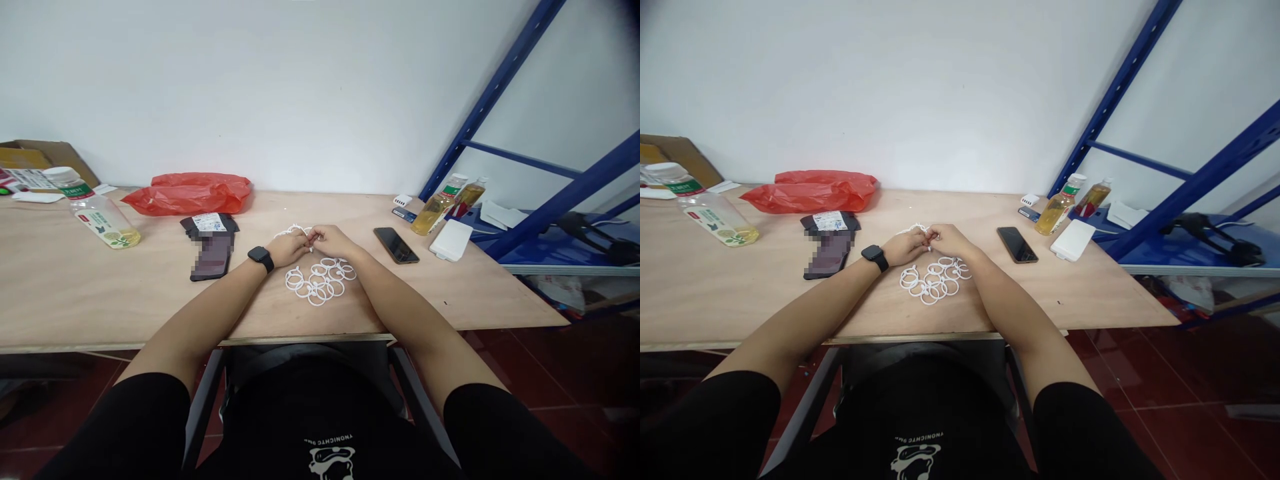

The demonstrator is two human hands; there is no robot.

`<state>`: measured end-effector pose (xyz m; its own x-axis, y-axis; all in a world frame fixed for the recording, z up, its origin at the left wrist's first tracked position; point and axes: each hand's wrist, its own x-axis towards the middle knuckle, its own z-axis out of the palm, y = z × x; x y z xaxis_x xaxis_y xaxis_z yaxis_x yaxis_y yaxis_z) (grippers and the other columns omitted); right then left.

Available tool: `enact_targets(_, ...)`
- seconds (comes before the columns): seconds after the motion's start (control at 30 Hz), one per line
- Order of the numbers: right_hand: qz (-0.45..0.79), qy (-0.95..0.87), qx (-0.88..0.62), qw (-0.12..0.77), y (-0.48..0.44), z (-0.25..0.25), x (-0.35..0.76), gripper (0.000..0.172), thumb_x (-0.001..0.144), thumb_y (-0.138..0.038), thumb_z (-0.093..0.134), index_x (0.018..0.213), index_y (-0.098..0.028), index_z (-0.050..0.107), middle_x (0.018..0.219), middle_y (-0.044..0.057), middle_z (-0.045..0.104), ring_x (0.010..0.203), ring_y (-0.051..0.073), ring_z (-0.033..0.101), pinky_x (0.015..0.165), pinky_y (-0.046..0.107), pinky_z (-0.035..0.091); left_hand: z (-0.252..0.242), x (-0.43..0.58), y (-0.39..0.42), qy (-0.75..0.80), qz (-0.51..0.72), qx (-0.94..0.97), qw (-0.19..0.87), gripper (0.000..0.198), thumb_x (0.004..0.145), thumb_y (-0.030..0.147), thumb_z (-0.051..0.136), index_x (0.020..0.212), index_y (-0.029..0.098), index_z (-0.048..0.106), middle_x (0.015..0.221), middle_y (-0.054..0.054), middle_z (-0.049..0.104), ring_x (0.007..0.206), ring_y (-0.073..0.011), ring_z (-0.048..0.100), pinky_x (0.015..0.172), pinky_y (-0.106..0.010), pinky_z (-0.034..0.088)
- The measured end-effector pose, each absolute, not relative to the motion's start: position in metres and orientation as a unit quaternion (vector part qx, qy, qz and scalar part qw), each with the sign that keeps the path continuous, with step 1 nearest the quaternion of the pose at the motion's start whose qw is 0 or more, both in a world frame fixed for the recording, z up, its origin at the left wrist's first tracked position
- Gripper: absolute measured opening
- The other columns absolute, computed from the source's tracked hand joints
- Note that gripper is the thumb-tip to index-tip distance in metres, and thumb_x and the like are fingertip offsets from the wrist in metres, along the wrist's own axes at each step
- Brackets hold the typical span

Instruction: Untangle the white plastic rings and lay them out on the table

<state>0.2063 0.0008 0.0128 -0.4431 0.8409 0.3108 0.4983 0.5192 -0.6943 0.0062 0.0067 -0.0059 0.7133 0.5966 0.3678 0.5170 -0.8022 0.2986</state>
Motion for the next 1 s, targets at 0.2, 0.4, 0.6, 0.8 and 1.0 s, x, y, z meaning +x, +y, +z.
enact_targets(0.2,0.232,-0.795,-0.418,0.373,-0.0048,0.0184,0.2061,0.025,0.071,-0.019,0.062,0.093,-0.015,0.072,0.079,0.001,0.071,0.055,0.008,0.052,0.059,0.022,0.04,-0.0029,0.0058,0.0073,0.353,0.339,0.857,0.161,0.027,0.096,0.036,0.043,0.09,0.017,0.06,0.081,-0.005,0.064,0.074,-0.0178,0.057,0.071,-0.03,0.045)
enact_targets(0.4,0.174,-0.801,-0.423,0.388,-0.0062,0.0169,0.2027,0.017,0.074,-0.025,0.063,0.087,-0.018,0.073,0.072,-0.001,0.069,0.058,0.009,0.053,0.059,0.021,0.04,-0.0009,0.0072,0.0042,0.339,0.373,0.838,0.211,0.028,0.094,0.038,0.045,0.086,0.016,0.06,0.076,-0.003,0.063,0.069,-0.0155,0.054,0.068,-0.028,0.043)
enact_targets(0.6,0.16,-0.799,-0.433,0.384,-0.0058,0.0158,0.202,0.015,0.071,-0.022,0.063,0.082,-0.017,0.072,0.068,-0.001,0.067,0.057,0.009,0.053,0.06,0.022,0.039,-0.0017,0.0085,0.0039,0.337,0.368,0.838,0.22,0.029,0.093,0.039,0.046,0.087,0.015,0.062,0.076,-0.003,0.064,0.068,-0.0146,0.054,0.067,-0.027,0.042)
enact_targets(0.8,0.155,-0.796,-0.446,0.38,-0.0059,0.0178,0.2008,0.012,0.067,-0.021,0.063,0.076,-0.017,0.069,0.065,-0.002,0.066,0.058,0.011,0.055,0.06,0.022,0.039,-0.0007,0.011,0.003,0.343,0.365,0.83,0.243,0.028,0.088,0.041,0.055,0.087,0.014,0.065,0.076,-0.002,0.065,0.066,-0.013,0.054,0.063,-0.025,0.041)
enact_targets(1.0,0.126,-0.795,-0.461,0.374,-0.0033,0.0175,0.2025,0.011,0.066,-0.019,0.061,0.072,-0.017,0.069,0.062,-0.002,0.064,0.059,0.012,0.054,0.059,0.023,0.036,-0.0002,0.0138,0.0,0.342,0.357,0.842,0.215,0.029,0.085,0.042,0.061,0.087,0.014,0.066,0.074,-0.002,0.065,0.061,-0.011,0.051,0.058,-0.023,0.038)
